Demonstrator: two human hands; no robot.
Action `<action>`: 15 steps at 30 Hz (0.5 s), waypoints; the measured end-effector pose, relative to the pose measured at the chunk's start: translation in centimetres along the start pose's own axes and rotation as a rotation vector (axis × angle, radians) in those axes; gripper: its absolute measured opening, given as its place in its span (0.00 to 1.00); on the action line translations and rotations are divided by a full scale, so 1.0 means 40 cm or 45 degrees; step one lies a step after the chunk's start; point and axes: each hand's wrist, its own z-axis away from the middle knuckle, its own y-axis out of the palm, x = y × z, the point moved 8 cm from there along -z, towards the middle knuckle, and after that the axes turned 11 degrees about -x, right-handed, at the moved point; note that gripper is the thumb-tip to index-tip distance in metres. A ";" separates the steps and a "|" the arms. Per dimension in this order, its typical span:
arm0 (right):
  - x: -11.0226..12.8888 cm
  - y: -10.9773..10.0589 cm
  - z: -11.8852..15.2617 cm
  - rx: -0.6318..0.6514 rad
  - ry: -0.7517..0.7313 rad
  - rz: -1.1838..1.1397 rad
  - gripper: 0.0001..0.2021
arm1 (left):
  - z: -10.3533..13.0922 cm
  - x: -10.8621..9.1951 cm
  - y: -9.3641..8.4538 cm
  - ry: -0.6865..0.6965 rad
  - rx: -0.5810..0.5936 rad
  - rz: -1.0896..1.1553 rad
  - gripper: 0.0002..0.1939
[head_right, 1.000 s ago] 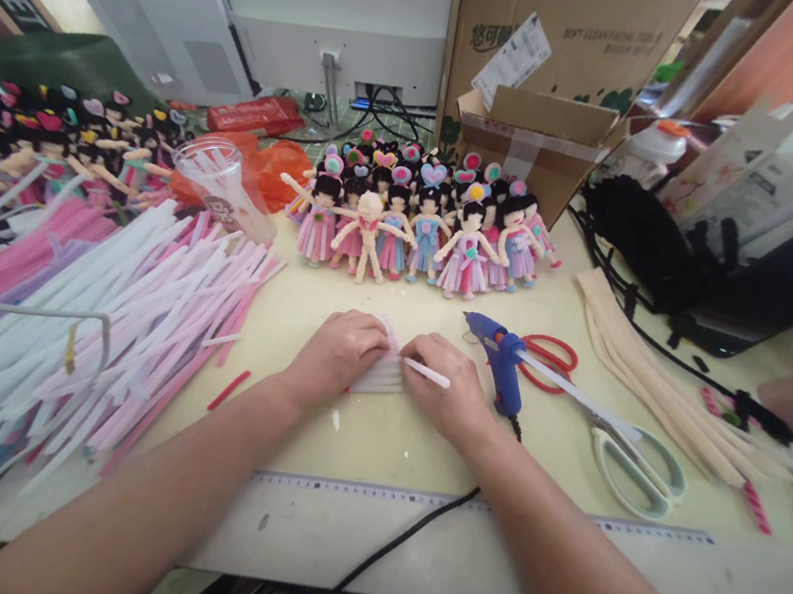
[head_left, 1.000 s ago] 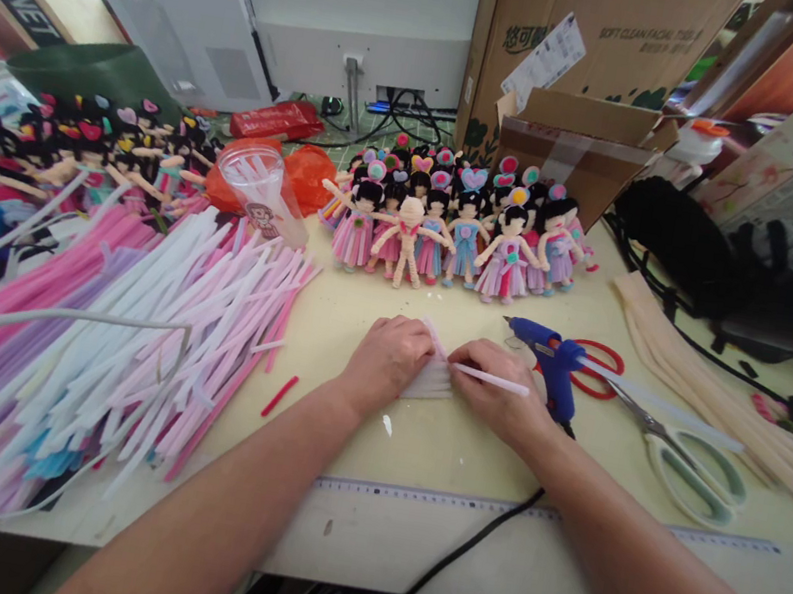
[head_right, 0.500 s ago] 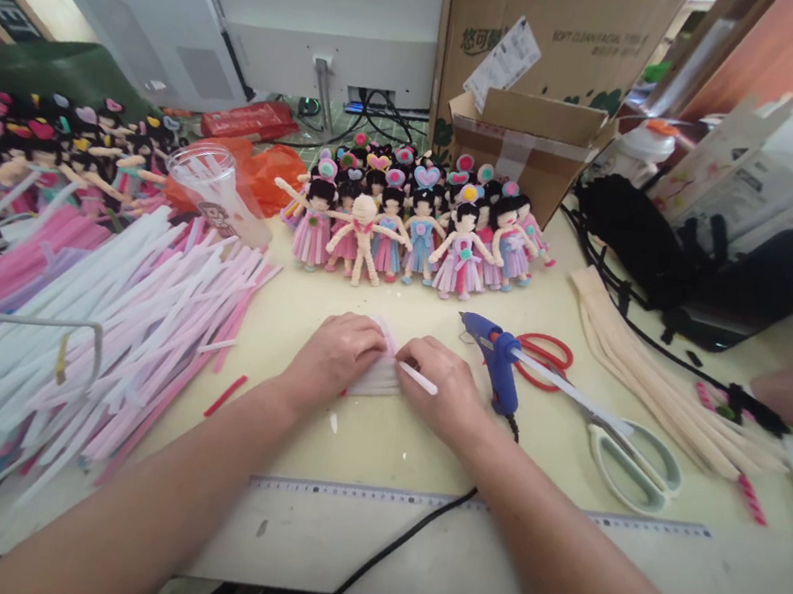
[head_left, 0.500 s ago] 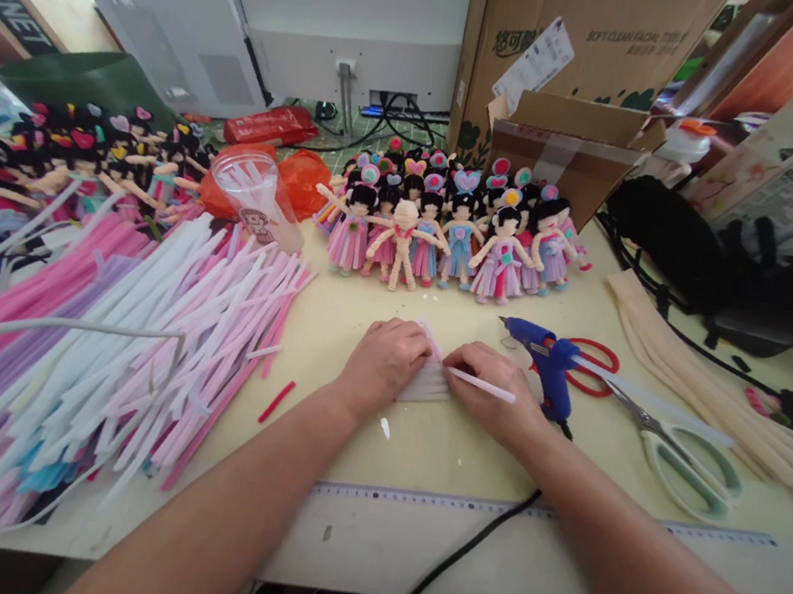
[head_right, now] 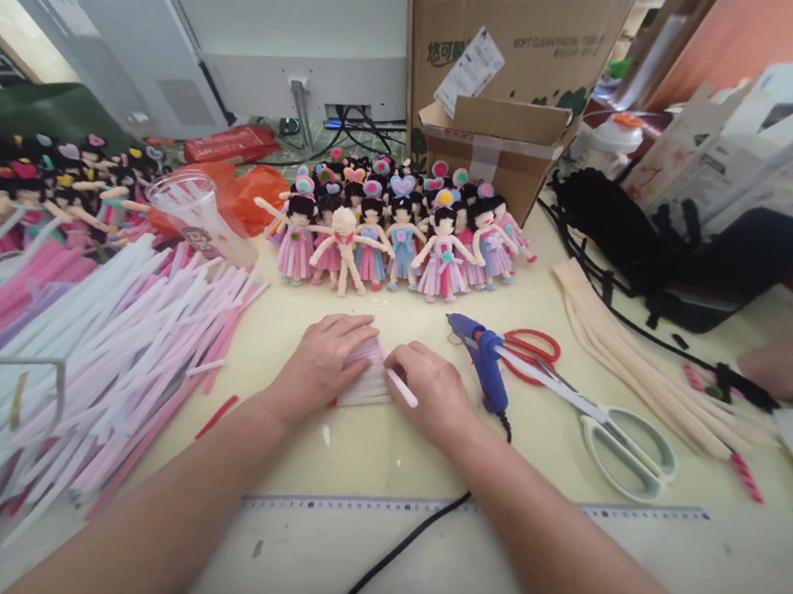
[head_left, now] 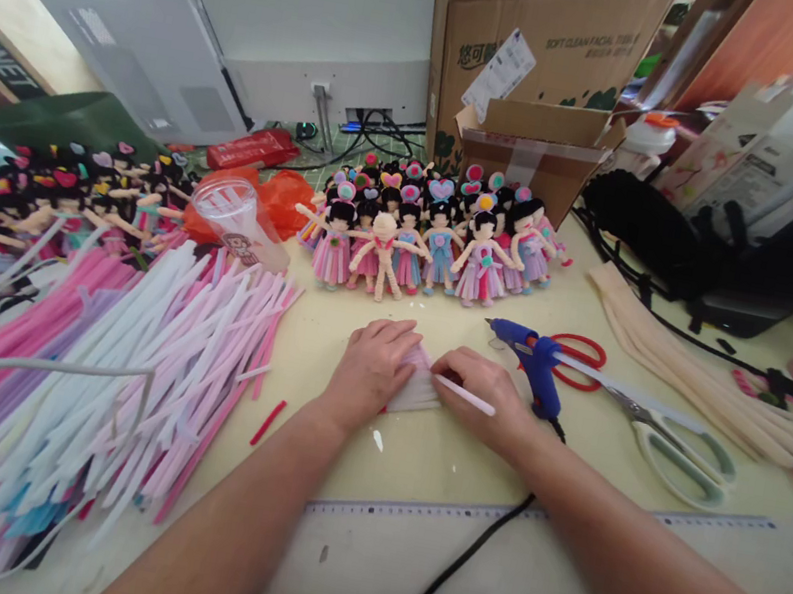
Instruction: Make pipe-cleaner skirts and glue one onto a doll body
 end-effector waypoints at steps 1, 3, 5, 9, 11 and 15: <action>0.001 -0.001 0.000 0.003 0.000 -0.004 0.06 | 0.001 0.001 0.001 -0.002 0.008 -0.010 0.19; 0.003 -0.001 0.000 0.009 -0.002 -0.008 0.06 | 0.002 0.002 0.004 -0.001 0.019 -0.026 0.19; 0.002 0.001 0.001 0.018 0.000 -0.005 0.06 | 0.003 0.003 0.006 0.003 0.022 -0.037 0.19; 0.000 0.004 0.001 0.032 0.013 -0.002 0.06 | 0.003 0.006 0.007 -0.014 0.040 -0.053 0.18; 0.001 0.002 0.002 0.032 0.020 0.000 0.06 | 0.002 0.007 0.007 -0.030 0.057 -0.055 0.17; 0.007 -0.002 0.002 0.035 0.022 -0.010 0.06 | -0.003 0.004 0.006 -0.073 0.079 -0.063 0.16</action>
